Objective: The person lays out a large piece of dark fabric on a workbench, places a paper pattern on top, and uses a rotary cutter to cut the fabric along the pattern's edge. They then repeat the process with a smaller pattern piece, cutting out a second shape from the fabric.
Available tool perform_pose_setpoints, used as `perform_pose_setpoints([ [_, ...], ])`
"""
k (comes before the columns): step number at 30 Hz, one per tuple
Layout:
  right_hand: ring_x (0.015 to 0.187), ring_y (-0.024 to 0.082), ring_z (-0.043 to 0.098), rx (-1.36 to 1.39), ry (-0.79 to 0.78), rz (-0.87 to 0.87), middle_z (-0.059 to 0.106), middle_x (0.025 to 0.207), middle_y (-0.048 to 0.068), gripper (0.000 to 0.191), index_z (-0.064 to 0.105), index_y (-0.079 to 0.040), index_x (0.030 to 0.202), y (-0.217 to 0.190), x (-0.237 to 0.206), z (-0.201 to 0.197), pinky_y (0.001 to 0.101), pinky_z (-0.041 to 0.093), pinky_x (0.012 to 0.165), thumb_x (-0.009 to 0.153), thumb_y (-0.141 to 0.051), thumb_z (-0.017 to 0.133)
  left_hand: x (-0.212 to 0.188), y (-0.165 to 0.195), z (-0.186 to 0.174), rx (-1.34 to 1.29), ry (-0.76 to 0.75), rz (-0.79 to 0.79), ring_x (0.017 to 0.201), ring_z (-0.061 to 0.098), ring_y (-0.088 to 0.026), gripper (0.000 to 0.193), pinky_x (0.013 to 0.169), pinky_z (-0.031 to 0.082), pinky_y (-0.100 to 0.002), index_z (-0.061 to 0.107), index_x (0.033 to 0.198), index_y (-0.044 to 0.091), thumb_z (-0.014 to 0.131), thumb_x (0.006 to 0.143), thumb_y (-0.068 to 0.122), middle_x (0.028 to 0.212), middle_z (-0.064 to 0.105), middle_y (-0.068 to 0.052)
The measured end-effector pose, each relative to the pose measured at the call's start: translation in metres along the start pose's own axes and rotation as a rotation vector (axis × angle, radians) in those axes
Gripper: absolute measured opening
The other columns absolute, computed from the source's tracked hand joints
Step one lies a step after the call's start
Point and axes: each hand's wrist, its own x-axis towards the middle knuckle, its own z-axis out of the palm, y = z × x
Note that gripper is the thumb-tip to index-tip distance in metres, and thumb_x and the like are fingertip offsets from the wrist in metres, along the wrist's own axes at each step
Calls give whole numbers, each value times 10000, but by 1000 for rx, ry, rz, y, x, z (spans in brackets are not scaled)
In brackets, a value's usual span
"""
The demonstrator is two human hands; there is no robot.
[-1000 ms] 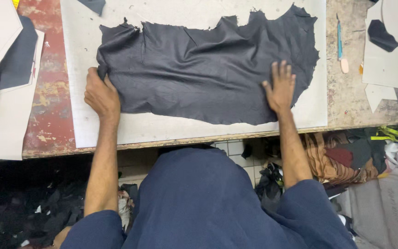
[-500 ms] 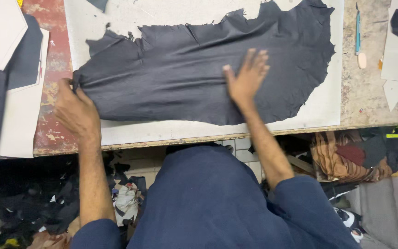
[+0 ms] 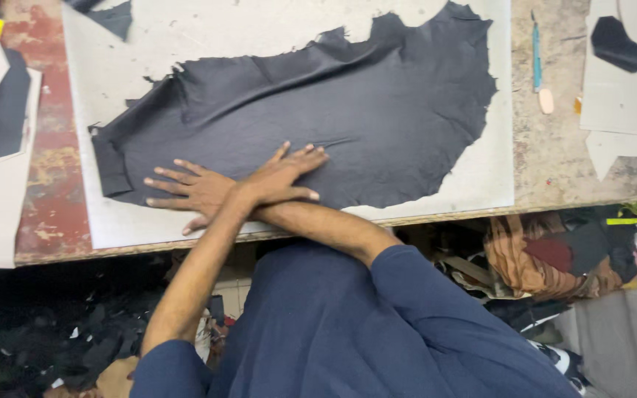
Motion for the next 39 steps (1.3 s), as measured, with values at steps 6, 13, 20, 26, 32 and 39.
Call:
perform_pose_setpoints([
  [6,1581,365,175,64,-111,227,197,1717,132,795,290,-249,1637,118,-213,-56,572,121,1276,1000,-722,344,52,-56,-56,292,424,-501,1605,104,-317,848,1271,18,-582,291,1655,221,538,970,656,1737,126,-145],
  [13,1617,372,42,-18,17,1196,66,1755,122,753,217,-269,1691,267,-437,-127,649,14,1270,1058,-587,473,108,-44,-32,277,722,-1150,1631,9,-340,827,1296,-37,-601,145,1700,108,342,1109,652,1735,3,-222],
  [20,1604,421,48,3,55,1111,90,1755,164,748,240,-233,1695,291,-467,-100,719,23,1239,1073,-547,512,217,131,113,229,578,-495,1609,108,-403,922,1285,66,-612,281,1612,81,592,956,648,1703,171,-243],
  [26,1607,465,74,-7,81,1053,111,1762,196,750,265,-184,1714,300,-482,-88,754,48,1224,1100,-512,545,301,194,184,197,37,29,1597,113,-272,950,1303,68,-514,302,1594,235,505,865,810,1722,135,-137],
  [32,1610,492,89,24,99,1032,122,1771,216,763,271,-167,1732,301,-482,-86,785,67,1220,1104,-507,538,212,94,135,244,344,-141,1584,195,-300,853,1295,171,-526,327,1614,181,568,944,650,1704,221,-131],
  [39,1573,546,84,-2,74,964,135,1733,332,752,276,-30,1709,284,-472,-103,825,49,1163,1123,-457,474,-85,-31,14,393,858,-1358,1619,117,-313,792,1308,104,-517,237,1686,216,465,1073,665,1752,117,-114],
])
